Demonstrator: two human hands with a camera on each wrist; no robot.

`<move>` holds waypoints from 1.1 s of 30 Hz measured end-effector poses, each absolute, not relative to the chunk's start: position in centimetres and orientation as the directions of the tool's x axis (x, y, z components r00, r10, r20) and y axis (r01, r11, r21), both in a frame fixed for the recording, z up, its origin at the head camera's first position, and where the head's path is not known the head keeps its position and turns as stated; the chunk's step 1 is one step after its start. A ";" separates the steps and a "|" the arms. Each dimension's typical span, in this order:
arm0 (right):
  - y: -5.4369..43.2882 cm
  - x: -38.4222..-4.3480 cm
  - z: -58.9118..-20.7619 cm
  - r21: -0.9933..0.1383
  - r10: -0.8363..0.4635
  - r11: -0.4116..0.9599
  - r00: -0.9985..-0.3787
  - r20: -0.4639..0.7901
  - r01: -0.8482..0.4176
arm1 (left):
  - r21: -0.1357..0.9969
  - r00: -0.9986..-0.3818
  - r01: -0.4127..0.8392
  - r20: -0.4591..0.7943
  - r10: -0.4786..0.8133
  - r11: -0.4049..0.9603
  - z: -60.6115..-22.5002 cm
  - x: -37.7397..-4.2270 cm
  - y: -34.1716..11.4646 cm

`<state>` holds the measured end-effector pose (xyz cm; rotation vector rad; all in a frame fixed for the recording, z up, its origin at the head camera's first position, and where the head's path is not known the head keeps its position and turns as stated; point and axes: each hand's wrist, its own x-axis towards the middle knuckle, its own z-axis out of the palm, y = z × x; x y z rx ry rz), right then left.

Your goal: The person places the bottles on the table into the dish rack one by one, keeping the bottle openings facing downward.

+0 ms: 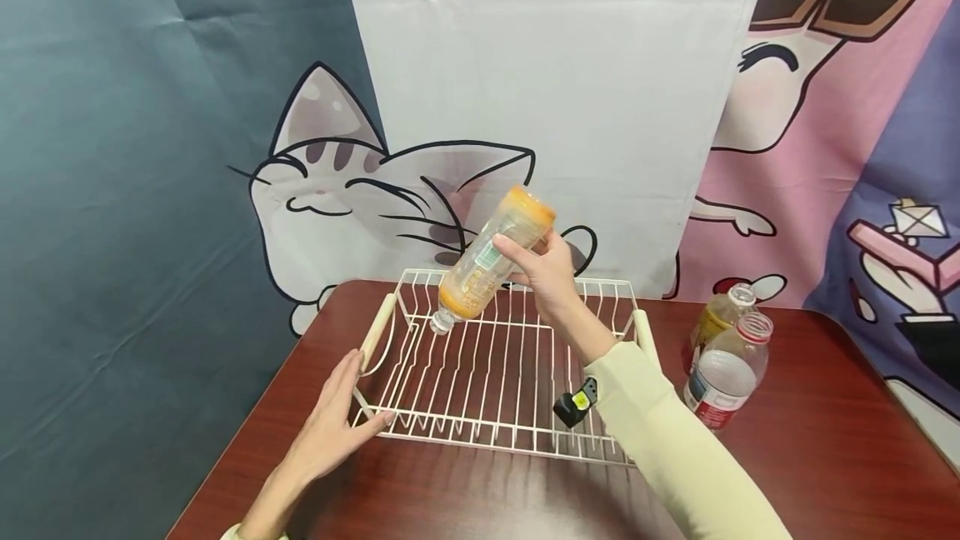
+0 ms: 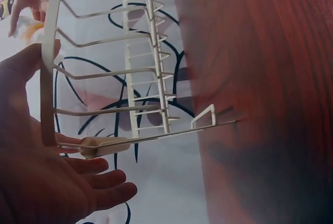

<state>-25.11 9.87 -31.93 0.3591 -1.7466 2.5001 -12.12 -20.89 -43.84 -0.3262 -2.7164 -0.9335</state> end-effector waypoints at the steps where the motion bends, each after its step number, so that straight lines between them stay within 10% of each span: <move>1: 9.8 -25.3 -32.2 -0.925 -0.077 -0.330 -0.972 0.223 -0.187 | 0.565 -0.943 0.289 0.306 0.129 0.773 -43.9 -12.1 -20.9; 16: 9.2 -28.6 -35.4 -0.990 -0.104 0.138 -0.994 0.015 -0.029 | 0.529 -0.936 0.296 0.327 0.131 0.795 -44.4 -12.0 -20.7; 33: 7.4 -29.4 -37.5 -0.894 -0.060 0.441 -0.997 0.055 -0.076 | 0.538 -0.936 0.300 0.327 0.133 0.788 -44.6 -12.0 -20.5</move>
